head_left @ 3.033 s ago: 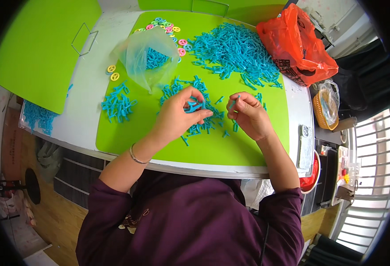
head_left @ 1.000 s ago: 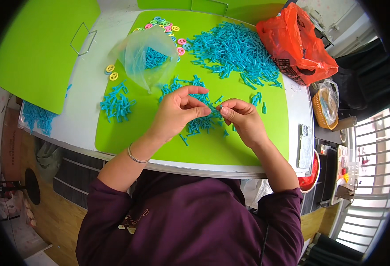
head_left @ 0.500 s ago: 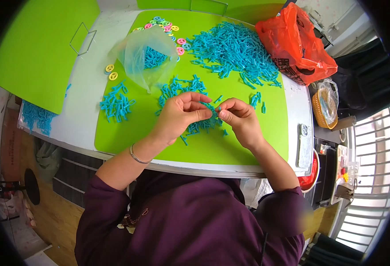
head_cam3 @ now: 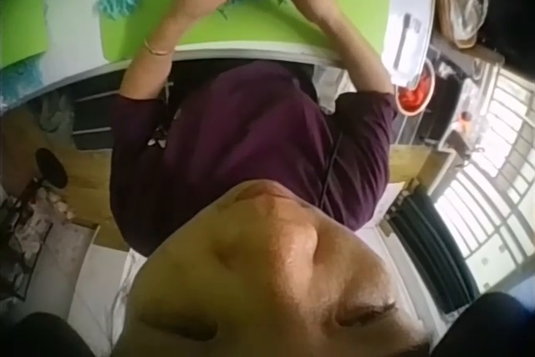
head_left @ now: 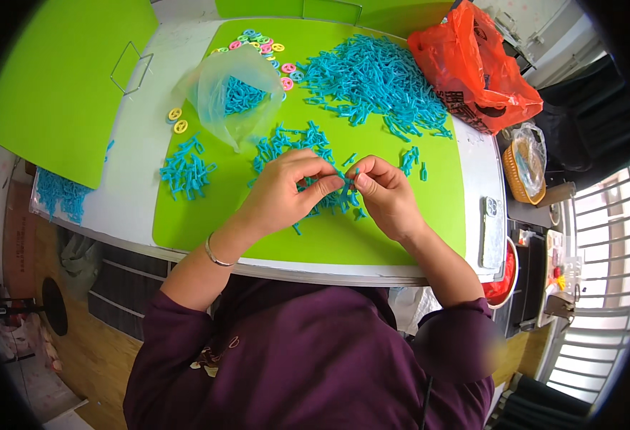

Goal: Assembling small plastic parts by attaching colorful rings to green components.

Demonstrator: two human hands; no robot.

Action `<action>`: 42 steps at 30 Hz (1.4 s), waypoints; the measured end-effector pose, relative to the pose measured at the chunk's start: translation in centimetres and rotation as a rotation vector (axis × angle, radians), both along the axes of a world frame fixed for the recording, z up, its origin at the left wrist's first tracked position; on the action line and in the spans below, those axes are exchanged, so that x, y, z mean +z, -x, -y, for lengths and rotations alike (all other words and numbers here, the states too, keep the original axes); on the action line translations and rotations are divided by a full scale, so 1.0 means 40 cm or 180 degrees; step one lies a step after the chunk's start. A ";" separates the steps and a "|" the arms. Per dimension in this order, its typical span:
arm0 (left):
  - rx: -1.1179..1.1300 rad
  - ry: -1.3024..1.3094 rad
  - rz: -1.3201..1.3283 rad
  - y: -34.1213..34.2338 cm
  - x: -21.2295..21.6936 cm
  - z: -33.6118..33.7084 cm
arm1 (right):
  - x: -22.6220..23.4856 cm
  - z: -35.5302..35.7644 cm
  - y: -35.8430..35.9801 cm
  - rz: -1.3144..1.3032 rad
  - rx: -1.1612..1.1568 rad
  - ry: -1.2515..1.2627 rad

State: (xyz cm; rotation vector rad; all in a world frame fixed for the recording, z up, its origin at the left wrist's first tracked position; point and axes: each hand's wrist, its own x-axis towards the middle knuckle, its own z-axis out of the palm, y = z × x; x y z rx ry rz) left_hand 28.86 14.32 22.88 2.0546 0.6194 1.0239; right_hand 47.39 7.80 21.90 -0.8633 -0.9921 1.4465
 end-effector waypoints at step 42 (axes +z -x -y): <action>0.3925 -0.1746 -0.1784 0.367 0.000 -0.097 | 0.048 -0.040 -0.111 0.3822 -0.0162 -0.0619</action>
